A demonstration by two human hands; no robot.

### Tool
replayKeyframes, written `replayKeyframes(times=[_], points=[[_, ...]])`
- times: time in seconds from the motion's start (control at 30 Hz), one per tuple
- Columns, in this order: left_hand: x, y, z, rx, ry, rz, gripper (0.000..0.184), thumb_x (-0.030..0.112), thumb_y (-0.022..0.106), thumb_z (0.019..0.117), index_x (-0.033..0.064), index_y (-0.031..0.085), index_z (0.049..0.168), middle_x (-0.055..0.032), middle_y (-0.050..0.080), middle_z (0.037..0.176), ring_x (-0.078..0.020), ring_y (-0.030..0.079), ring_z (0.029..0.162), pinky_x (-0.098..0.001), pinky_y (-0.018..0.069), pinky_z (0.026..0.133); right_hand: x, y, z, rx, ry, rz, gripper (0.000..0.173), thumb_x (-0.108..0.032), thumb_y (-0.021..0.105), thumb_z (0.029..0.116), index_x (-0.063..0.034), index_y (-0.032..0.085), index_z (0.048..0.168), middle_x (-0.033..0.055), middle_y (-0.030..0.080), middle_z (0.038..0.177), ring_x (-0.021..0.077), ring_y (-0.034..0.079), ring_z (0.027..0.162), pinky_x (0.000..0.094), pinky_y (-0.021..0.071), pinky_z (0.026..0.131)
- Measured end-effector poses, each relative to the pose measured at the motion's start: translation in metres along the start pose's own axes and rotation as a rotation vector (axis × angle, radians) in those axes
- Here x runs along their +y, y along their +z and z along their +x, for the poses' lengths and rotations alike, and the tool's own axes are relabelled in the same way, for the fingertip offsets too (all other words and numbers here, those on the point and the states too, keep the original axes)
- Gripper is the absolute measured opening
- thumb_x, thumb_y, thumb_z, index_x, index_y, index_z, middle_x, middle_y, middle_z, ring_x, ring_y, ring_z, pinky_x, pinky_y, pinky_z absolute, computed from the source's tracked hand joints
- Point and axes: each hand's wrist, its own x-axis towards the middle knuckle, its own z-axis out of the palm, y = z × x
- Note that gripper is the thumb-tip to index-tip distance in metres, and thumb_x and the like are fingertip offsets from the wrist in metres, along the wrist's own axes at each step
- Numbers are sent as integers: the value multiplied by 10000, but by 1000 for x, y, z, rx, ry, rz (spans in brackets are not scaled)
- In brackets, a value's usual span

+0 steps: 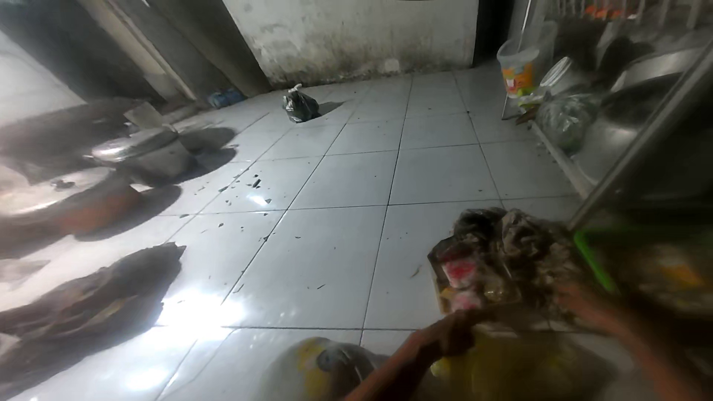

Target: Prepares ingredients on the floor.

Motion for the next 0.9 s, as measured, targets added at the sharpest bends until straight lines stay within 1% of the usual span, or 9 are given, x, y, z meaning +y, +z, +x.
replayKeyframes(times=[0.1,0.2,0.27,0.33,0.43,0.57,0.67,0.77,0.9], points=[[-11,9,21,192,24,58,597,-133,538,865,-45,506,1454,-274,448,1532,-379,425,1442,-463,323,1206,5,-7,-4,128,48,-56,327,-128,553,1051,9,626,1338,278,559,1402,439,505,1342,600,379,1121],[-12,-8,40,275,-148,81,655,-80,546,921,36,399,1549,-252,300,1623,-350,441,1430,-425,401,1152,22,-12,2,310,88,-26,398,-102,590,1025,-30,580,1417,275,487,1488,467,485,1358,630,391,1109],[-21,-22,46,352,-213,30,666,-60,555,932,57,379,1563,-234,313,1617,-345,463,1403,-428,435,1118,32,-10,10,329,106,0,426,-109,612,1017,-31,559,1432,275,440,1526,470,479,1362,623,401,1104],[-30,-34,43,432,-240,-36,557,-60,546,942,32,483,1487,-225,454,1522,-320,538,1319,-427,471,1068,33,-4,16,327,117,-13,468,-145,624,1010,-29,535,1454,280,401,1553,465,450,1391,612,389,1126],[-29,-49,32,505,-261,-86,320,-32,520,976,-11,655,1266,-189,678,1199,-240,661,1047,-401,532,926,10,7,20,247,62,-57,481,-220,612,1018,-63,536,1467,249,393,1568,433,395,1437,579,346,1171],[-14,-56,12,627,-202,-197,265,4,516,998,27,679,1205,-112,696,1041,-165,664,880,-349,558,790,-4,28,34,105,-180,66,442,-84,596,992,-86,575,1433,192,449,1536,368,438,1413,535,373,1162],[-2,-62,-18,686,-113,-288,306,61,443,1013,40,664,1224,-68,696,1037,-122,665,859,-310,567,761,-3,13,25,367,-283,192,354,-69,661,966,-76,674,1320,199,577,1389,372,560,1276,553,458,1077],[8,-70,-48,779,-78,-368,329,169,450,985,64,680,1196,-38,714,979,-109,681,810,-294,587,703,17,-8,9,584,-48,183,458,-130,638,1005,-63,557,1451,260,493,1484,461,504,1335,645,407,1092],[20,-80,-78,945,-52,-537,322,183,448,987,86,671,1198,-12,716,914,-81,685,756,-258,593,659,48,-4,7,307,318,122,678,-138,601,1008,-20,277,1592,304,459,1500,472,467,1379,628,387,1114]])
